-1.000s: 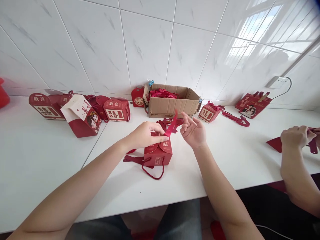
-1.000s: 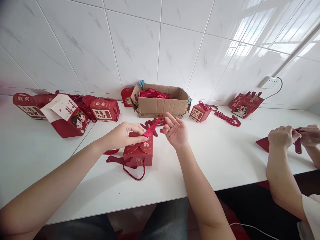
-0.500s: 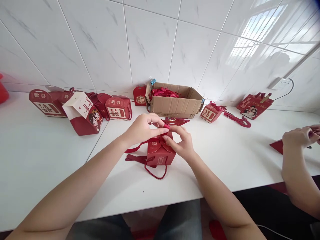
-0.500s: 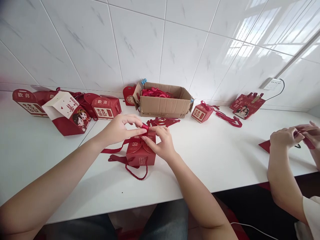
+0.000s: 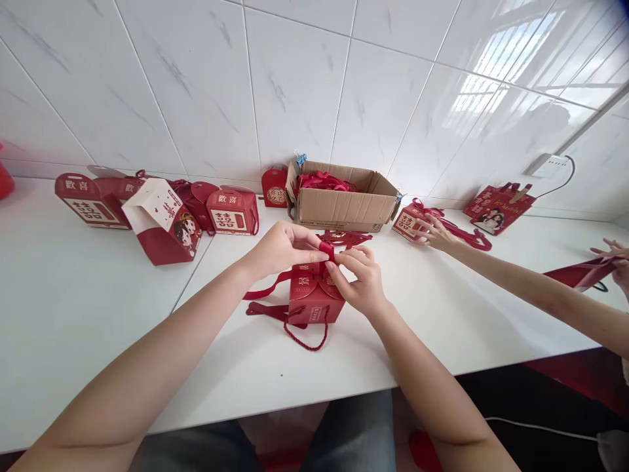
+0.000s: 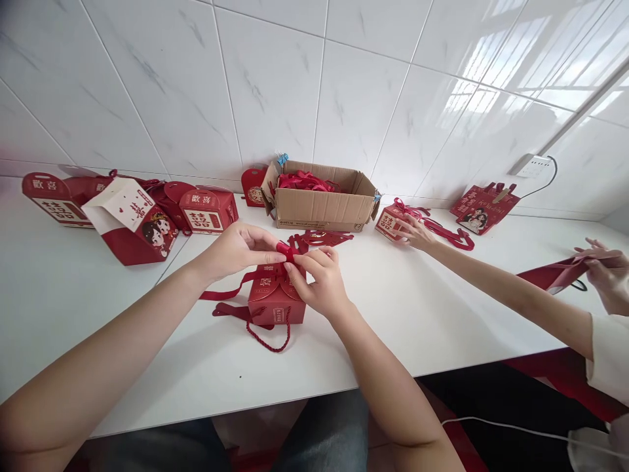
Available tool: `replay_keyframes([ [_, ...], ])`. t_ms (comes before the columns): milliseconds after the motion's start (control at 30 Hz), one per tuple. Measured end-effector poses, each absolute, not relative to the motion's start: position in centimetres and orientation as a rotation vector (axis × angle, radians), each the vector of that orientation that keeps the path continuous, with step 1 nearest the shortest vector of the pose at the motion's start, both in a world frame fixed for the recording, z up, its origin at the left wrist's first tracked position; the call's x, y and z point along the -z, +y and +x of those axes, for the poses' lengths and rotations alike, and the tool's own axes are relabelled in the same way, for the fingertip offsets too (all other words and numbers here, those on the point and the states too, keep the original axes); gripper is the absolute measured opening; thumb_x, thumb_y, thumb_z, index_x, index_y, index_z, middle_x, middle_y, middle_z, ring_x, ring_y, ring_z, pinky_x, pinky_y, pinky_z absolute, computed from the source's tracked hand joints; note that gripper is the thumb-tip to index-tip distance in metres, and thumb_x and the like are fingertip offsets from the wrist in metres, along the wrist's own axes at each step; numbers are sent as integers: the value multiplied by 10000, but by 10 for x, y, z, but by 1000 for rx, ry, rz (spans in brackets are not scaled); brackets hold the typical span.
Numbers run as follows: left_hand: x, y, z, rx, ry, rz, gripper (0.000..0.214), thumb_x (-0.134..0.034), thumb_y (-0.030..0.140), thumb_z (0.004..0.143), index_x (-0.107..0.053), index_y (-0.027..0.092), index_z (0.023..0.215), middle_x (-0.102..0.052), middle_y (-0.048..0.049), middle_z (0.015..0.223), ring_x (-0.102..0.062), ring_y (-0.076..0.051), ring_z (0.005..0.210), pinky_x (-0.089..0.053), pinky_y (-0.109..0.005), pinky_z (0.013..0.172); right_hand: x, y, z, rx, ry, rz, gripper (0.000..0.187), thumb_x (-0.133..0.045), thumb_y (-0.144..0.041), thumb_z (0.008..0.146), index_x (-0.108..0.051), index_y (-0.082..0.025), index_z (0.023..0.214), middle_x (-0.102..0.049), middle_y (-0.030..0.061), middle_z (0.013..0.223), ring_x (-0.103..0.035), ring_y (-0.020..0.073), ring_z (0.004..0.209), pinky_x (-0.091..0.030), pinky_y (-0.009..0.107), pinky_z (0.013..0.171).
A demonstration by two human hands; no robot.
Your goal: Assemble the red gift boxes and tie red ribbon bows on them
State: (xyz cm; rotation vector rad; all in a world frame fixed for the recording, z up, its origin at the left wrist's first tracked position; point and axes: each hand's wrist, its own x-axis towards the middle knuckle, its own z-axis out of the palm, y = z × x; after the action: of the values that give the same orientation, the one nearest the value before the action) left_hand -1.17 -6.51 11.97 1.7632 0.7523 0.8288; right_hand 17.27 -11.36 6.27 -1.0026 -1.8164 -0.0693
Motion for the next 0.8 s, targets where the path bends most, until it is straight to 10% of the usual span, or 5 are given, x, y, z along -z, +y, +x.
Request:
replay_keyframes([
  [267,-107,-58,-7,-834,703,1475,232,-841,314,647,-676,165,712,-682,9,709,-643,-113,667,-530,-258,667,-75,-115,205,-216,-1869,-1087,284,-528,-429,900,-703,-219,823,-505,-11,489,-452,138,472,-396,308,538],
  [533,-105,-62,-3,-872,761,1557,280,-827,352,647,-677,159,784,-694,-27,770,-645,-145,702,-525,-278,659,-78,-115,182,-450,-1577,-1107,333,-714,-498,746,-687,-217,924,-711,60,873,-615,196,783,-491,346,738],
  [800,-115,-66,-4,-919,785,1714,330,-797,300,674,-582,188,898,-627,13,791,-595,-121,737,-488,-244,654,-74,-116,165,-713,-1513,-1214,215,-689,-414,762,-703,-200,776,-693,37,732,-561,157,644,-477,319,648],
])
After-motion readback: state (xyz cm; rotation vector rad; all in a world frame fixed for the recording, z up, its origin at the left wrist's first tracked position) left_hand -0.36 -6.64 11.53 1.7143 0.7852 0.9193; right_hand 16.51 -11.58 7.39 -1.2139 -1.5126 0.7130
